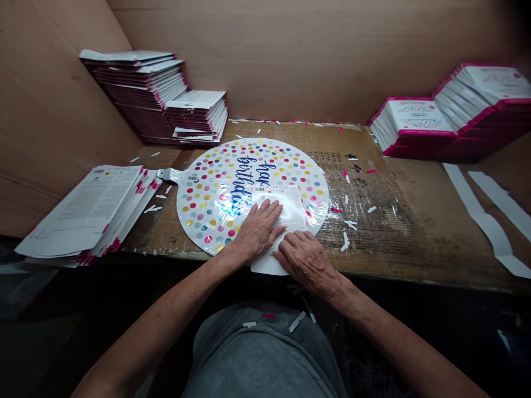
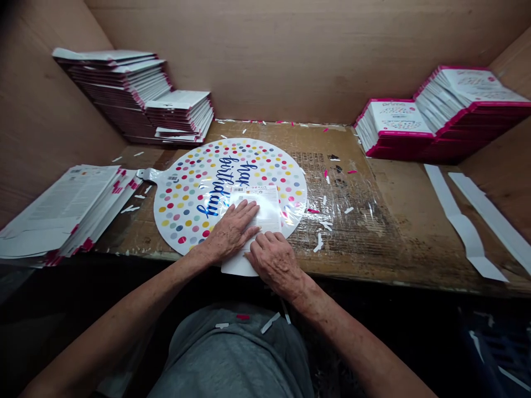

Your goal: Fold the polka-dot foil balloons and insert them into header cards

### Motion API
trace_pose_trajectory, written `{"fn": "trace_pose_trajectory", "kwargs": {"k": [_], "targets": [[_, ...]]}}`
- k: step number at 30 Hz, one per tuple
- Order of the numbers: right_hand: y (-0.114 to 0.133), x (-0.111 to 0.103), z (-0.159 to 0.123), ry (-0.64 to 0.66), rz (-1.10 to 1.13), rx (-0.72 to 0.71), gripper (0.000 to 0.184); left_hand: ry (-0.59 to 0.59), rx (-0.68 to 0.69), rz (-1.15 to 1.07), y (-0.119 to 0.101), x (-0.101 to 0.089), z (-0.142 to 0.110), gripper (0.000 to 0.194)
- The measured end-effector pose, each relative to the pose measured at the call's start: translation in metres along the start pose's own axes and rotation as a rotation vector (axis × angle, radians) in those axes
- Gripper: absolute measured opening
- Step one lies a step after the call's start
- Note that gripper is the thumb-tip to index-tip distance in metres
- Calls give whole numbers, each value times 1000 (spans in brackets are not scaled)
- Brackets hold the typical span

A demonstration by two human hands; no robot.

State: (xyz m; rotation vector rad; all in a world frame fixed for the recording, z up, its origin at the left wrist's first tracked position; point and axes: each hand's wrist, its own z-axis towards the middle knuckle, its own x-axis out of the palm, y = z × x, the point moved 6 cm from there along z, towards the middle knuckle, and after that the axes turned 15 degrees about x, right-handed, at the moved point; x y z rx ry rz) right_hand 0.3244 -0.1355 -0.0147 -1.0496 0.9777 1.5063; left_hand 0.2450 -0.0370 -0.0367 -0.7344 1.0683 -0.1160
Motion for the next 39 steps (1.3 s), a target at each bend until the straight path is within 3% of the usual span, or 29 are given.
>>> {"fn": "trace_pose_trajectory", "kwargs": {"k": [6, 12, 21, 24, 27, 29, 31, 35, 37, 39], "targets": [[-11, -15, -16, -156, 214, 67, 18, -8, 12, 12, -11, 5, -3, 46], [2, -9, -22, -164, 116, -5, 18, 24, -11, 22, -16, 8, -7, 47], [6, 0, 0, -47, -30, -23, 20, 51, -1, 23, -12, 10, -5, 47], [-6, -6, -17, 68, 4, -67, 28, 53, 27, 12, -11, 11, -2, 46], [-22, -20, -54, 188, 153, -104, 39, 41, 51, -8, -10, 12, 3, 45], [-32, -30, -73, 135, 203, -65, 42, 32, 68, -13, -9, 12, 6, 44], [-35, -36, -80, -8, 189, -25, 40, -12, 85, -21, -11, 9, 7, 44], [-22, -20, -72, -179, 159, -80, 33, -188, 116, -171, -23, -9, -14, 26], [-18, -10, -67, -205, 168, -98, 31, -164, 142, -295, -31, -14, -33, 21], [-18, -6, -65, -227, 192, -93, 28, -98, 150, -382, -38, -16, -52, 33]]}}
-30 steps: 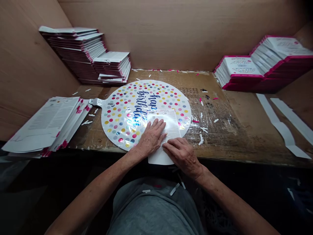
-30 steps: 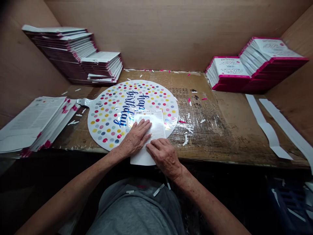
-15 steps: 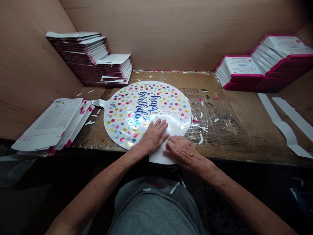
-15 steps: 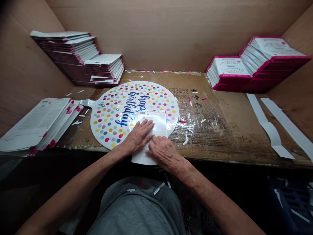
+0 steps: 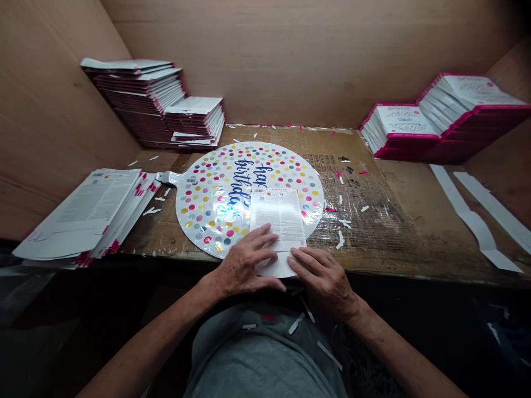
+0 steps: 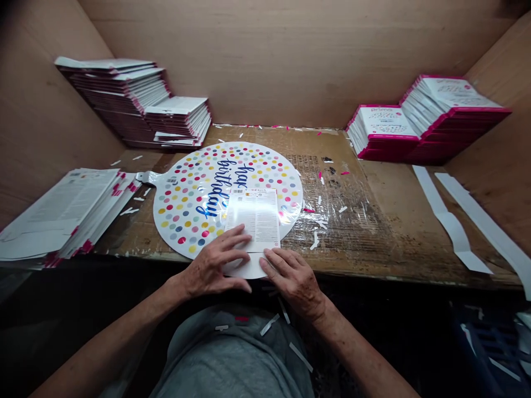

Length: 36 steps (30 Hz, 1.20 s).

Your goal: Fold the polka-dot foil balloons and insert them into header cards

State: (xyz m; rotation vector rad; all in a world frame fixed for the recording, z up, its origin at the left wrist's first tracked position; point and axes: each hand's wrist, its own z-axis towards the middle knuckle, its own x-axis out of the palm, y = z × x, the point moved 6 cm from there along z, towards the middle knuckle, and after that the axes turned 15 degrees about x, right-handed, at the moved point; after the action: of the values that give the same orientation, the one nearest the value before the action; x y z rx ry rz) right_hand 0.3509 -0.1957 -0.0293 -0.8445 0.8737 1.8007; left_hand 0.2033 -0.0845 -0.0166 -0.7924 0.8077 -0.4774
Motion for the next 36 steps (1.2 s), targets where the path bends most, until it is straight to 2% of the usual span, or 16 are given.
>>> {"fn": "trace_pose_trajectory", "kwargs": {"k": [2, 4, 5, 6, 8, 10, 12, 15, 19, 21, 23, 24, 27, 29, 33, 36], "targets": [[-2, -2, 3, -18, 49, 31, 22, 13, -19, -34, -5, -1, -13, 46], [-6, -5, 11, -18, 134, 129, 17, -45, -47, -24, -5, -1, -19, 31], [-9, -6, 16, -2, 185, 206, 17, -93, -71, 2, -3, -1, -19, 20], [-12, -4, 22, 26, 233, 296, 19, -153, -107, 43, -1, -1, -18, 18], [-20, 1, 32, 72, 280, 473, 22, -296, -216, 152, 7, -1, -16, 29], [-22, 3, 37, 40, 204, 545, 26, -427, -340, 248, 15, 0, -14, 29], [-16, 2, 34, 7, 80, 427, 37, -516, -419, 298, 21, 2, -13, 28], [-2, -4, 14, 2, -4, 156, 43, -561, -418, 270, 17, 4, -14, 34], [-13, -17, -7, -159, 47, 135, 59, -648, -458, 160, -2, 3, -27, 58], [-17, -14, -1, -288, 63, 64, 65, -671, -519, -30, -1, 8, -31, 54], [-15, -4, 21, -349, 77, -22, 65, -711, -571, -262, 10, 10, -28, 47], [-12, 1, 36, -348, 81, -35, 59, -755, -592, -340, 16, 8, -25, 48], [2, 11, 84, -252, 67, 72, 20, -951, -625, -411, 32, -9, -18, 61], [13, 18, 111, -108, 43, 175, 16, -1005, -610, -450, 39, -18, -12, 62], [26, 33, 152, 174, -15, 312, 12, -993, -567, -544, 44, -31, -4, 52], [30, 51, 173, 409, -118, 305, 2, -931, -634, -408, 46, -43, -10, 49]]}}
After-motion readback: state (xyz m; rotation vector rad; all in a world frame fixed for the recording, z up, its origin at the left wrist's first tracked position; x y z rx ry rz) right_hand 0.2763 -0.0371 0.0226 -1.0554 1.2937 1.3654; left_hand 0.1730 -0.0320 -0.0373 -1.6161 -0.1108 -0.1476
